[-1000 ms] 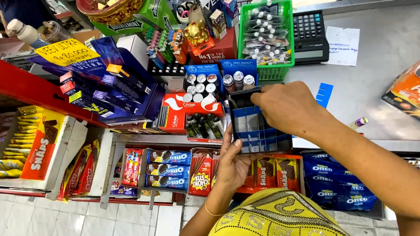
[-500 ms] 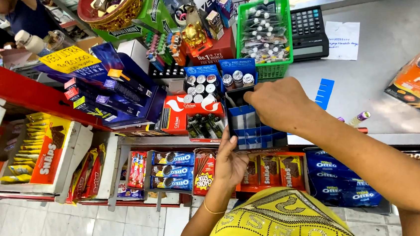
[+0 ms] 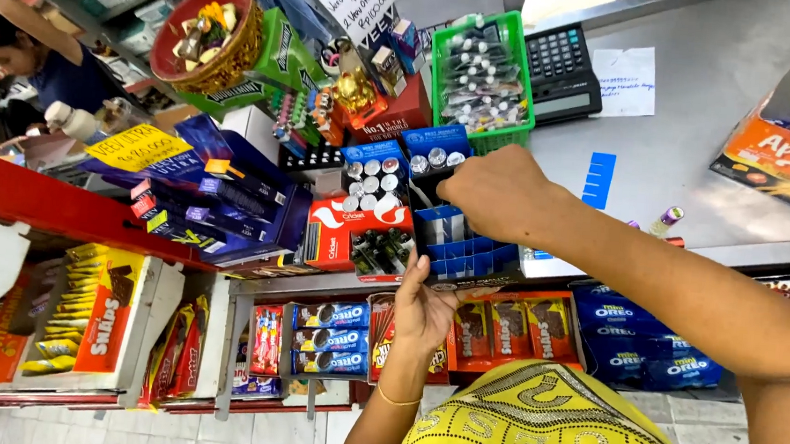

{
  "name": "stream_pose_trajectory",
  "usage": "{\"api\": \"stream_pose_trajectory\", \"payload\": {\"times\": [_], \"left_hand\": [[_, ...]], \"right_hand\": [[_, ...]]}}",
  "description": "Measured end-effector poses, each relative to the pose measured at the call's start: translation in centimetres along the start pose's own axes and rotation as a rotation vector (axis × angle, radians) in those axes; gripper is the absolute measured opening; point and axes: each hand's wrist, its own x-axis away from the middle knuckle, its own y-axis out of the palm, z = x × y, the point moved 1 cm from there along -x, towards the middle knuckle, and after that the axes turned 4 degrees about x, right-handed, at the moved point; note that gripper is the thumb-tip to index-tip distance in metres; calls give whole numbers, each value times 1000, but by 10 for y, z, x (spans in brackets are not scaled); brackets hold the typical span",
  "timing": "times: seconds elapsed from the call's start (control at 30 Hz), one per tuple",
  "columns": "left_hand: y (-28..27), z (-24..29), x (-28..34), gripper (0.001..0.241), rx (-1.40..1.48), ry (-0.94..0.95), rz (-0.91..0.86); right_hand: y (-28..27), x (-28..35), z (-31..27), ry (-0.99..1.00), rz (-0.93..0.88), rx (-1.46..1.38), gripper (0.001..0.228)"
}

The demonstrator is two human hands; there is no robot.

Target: Organizing small cosmetic bottles into a display tray and cleaning containers at a checkout counter.

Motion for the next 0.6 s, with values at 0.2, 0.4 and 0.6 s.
{"api": "stream_pose_trajectory", "payload": {"times": [0.2, 0.4, 0.6], "left_hand": [[3, 9, -3, 48, 16, -10, -51], [9, 22, -22, 44, 74, -29, -46], [21, 35, -33, 42, 86, -33, -53]], "right_hand": [[-4, -7, 7, 13, 67, 73, 10], [-14, -23, 12, 14, 25, 47, 7], [-28, -33, 11, -28, 124, 73, 12]]}}
